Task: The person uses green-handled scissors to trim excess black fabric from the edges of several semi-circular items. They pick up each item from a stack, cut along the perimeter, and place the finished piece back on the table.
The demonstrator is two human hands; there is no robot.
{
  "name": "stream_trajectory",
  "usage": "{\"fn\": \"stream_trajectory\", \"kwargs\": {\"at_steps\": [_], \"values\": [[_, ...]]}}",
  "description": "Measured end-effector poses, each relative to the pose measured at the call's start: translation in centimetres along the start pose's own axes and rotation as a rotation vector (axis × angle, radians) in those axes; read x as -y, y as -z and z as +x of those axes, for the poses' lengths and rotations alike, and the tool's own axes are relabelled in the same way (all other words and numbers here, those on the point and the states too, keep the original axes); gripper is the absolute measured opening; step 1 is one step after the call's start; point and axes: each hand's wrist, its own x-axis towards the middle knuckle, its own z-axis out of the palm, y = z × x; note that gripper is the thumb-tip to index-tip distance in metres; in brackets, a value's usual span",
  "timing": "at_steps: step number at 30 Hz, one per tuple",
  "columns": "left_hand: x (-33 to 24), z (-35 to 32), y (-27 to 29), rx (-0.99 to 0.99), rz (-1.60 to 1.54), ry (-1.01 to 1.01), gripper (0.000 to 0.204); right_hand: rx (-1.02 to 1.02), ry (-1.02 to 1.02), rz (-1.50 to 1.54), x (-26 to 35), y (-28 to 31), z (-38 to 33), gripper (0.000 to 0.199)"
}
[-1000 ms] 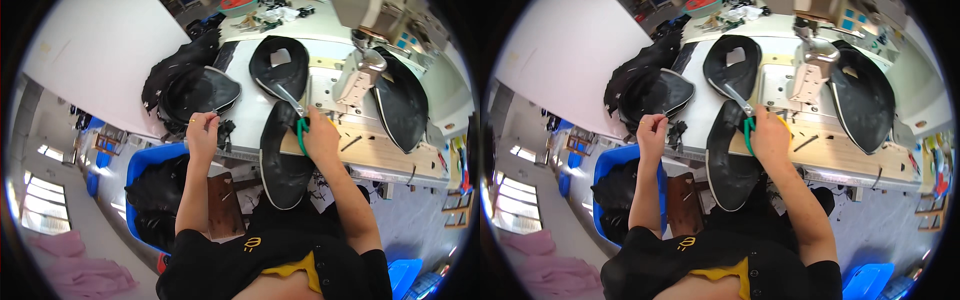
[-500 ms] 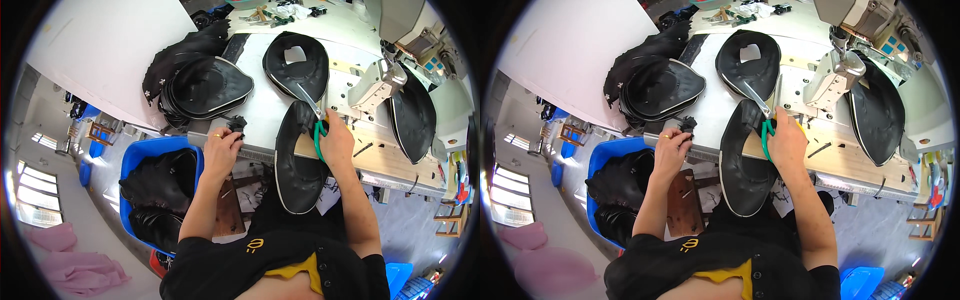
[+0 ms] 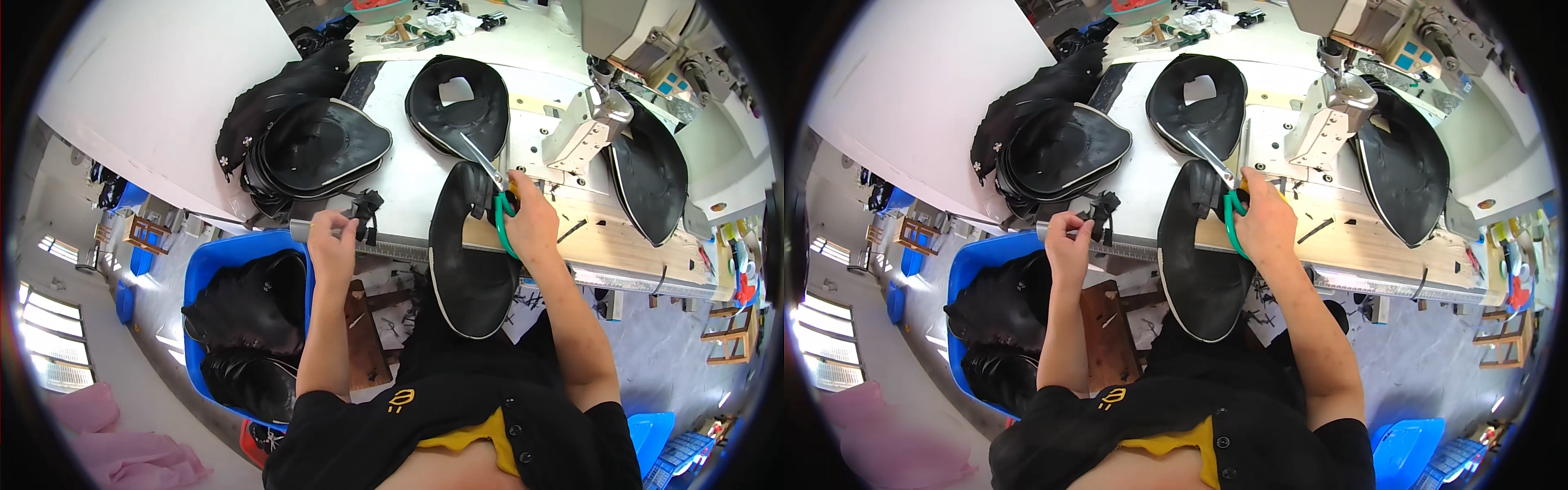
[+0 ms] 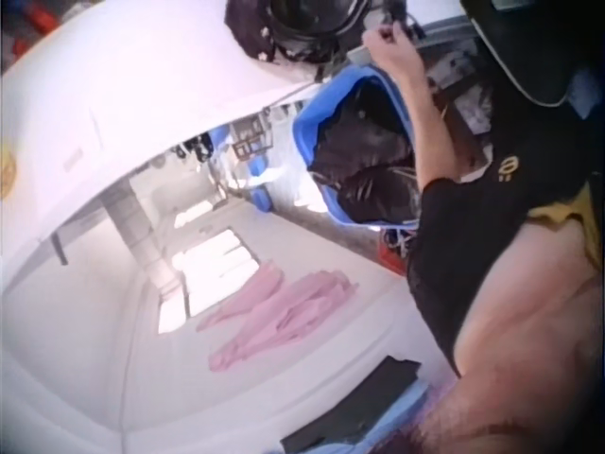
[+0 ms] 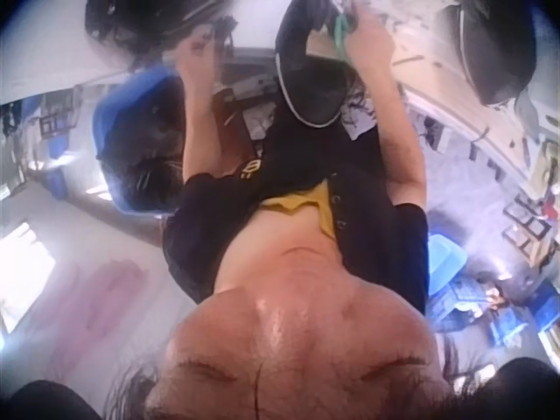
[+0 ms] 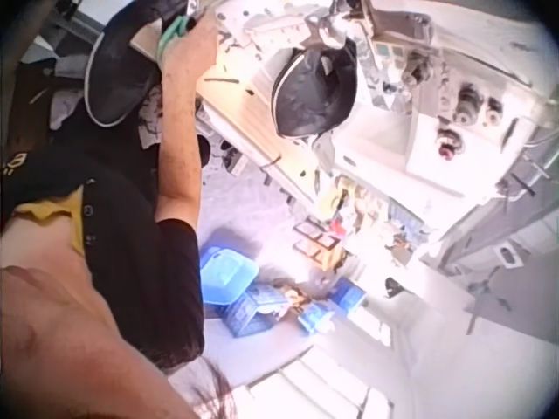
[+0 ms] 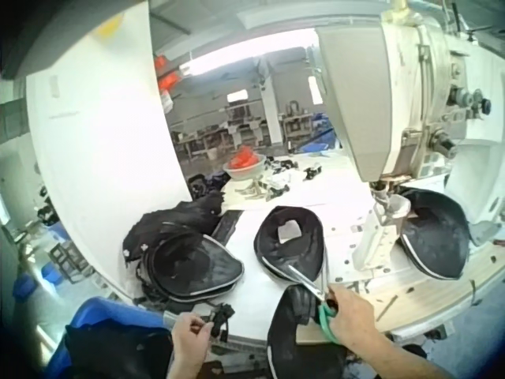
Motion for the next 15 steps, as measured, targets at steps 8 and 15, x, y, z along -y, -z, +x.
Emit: {"fn": "stream_trajectory", "kwargs": {"at_steps": [8, 15], "values": [[-0.1, 2.0, -0.5, -0.004, 0.222, -0.295, 0.015, -0.022, 0.037, 0.001, 0.0, 0.2, -0.1, 0.050], [-2.3, -0.1, -0.4, 0.119, 0.183, -0.264, 0.028, -0.002, 0.027, -0.031, 0.0, 0.0, -0.3, 0.051]]}}
